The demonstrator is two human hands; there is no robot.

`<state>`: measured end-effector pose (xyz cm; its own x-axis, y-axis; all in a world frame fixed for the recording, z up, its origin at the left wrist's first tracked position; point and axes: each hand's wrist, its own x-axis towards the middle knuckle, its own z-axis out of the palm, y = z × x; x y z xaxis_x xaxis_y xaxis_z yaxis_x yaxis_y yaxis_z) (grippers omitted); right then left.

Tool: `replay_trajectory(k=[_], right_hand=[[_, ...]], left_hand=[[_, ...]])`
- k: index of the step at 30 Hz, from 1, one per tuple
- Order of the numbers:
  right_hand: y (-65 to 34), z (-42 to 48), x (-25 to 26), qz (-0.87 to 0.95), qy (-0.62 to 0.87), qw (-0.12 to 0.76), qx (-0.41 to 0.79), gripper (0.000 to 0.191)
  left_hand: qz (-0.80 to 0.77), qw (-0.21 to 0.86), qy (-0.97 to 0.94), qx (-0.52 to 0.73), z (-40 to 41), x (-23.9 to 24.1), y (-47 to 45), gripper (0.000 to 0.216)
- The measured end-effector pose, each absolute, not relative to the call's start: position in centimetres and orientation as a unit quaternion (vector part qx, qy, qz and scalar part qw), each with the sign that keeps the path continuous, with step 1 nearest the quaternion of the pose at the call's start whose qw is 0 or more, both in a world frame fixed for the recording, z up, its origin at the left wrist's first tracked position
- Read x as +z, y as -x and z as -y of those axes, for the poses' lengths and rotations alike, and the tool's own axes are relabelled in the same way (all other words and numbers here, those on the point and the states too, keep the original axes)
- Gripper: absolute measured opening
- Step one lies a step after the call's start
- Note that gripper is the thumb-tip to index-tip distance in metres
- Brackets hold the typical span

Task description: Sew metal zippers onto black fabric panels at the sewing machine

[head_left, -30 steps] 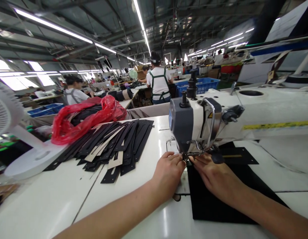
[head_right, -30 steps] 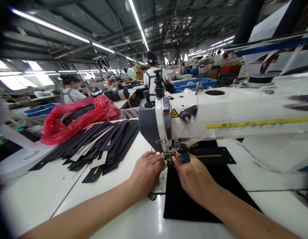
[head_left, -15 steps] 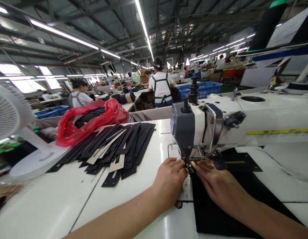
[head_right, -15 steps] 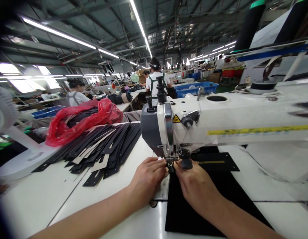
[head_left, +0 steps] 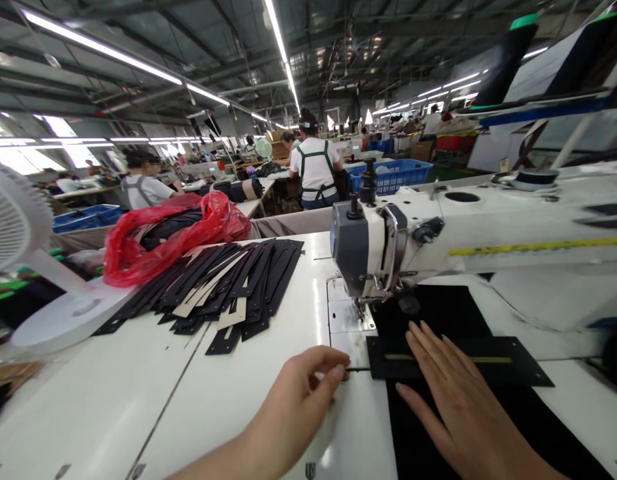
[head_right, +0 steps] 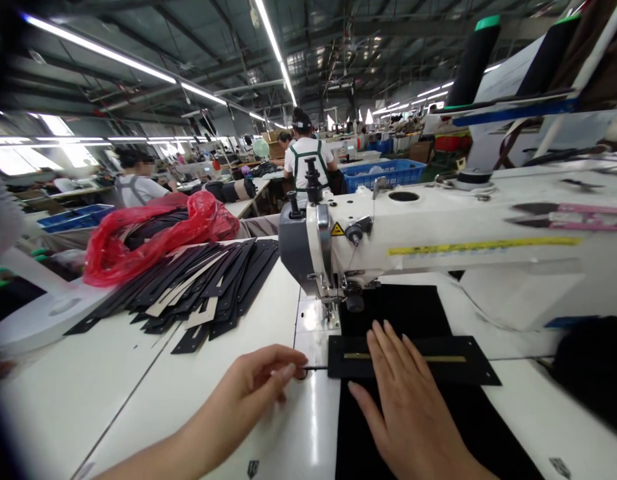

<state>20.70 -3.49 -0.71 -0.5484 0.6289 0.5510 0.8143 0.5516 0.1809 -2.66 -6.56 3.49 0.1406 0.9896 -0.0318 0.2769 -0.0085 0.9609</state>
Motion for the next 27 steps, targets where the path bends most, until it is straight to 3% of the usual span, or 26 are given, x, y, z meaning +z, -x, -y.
replay_trajectory(k=[3,6,15,27], right_hand=[[-21.2,7.0,-0.4,0.851,0.429,0.217,-0.212,0.059],[-21.1,9.4,-0.3,0.851,0.434,0.222,-0.197,0.061],[-20.7,13.2,-0.5,0.864,0.416,0.244,-0.143,0.059],[-20.2,14.3,-1.2,0.870,0.388,0.293,-0.088,0.054]], left_hand=[[-0.482,0.639,-0.443,0.403,8.9,4.1,2.1,0.037],[-0.467,0.698,-0.349,0.415,9.6,4.8,0.8,0.050],[-0.530,0.649,-0.461,0.293,9.7,5.6,-2.1,0.041],[-0.525,0.685,-0.351,0.365,12.6,4.9,-1.4,0.055]])
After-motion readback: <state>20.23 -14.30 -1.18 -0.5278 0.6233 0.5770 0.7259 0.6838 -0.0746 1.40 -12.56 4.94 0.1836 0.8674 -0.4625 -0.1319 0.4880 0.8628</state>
